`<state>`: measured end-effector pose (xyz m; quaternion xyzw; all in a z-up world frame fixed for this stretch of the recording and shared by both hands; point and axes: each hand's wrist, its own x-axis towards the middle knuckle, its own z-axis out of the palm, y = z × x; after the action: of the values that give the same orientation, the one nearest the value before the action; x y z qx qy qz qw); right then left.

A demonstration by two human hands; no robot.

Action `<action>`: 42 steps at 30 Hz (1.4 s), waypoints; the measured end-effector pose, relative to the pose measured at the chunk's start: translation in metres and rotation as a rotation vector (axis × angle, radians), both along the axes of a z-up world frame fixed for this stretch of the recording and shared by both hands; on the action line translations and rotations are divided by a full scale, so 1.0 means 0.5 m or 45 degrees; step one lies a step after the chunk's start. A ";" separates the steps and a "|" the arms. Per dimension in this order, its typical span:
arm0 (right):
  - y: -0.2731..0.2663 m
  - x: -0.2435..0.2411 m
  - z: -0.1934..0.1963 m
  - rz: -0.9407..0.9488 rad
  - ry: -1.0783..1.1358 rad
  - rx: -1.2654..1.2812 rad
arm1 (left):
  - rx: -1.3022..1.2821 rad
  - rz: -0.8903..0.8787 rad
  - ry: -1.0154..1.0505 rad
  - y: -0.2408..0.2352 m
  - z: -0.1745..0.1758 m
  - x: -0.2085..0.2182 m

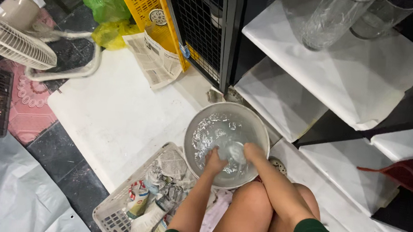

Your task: The person washes ceramic bowls and cups in a bucket of water, dries them with a cloth, and wraps them in newspaper. The person handles the items one at a time, rinsing, drying, and wrapping each piece before placing it in a basket.

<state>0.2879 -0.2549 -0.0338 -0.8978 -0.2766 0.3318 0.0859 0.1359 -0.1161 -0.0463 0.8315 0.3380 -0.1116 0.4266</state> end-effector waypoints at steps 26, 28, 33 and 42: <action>0.022 -0.024 0.147 -0.424 0.075 0.966 | -0.221 0.272 -1.049 0.034 0.243 0.078; 0.022 -0.025 0.195 -0.353 0.119 1.110 | -0.171 0.155 -0.977 0.060 0.281 0.062; 0.034 -0.034 0.292 -0.017 -0.085 1.297 | 0.389 -0.212 -1.378 0.089 0.377 0.024; 0.033 -0.072 0.339 0.098 -0.030 0.538 | -0.032 0.306 -1.056 0.087 0.337 -0.026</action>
<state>0.2521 -0.2385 0.1356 -0.8524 -0.3751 0.2592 0.2562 0.1227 -0.0725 0.1221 0.7553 0.2310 0.2786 0.5464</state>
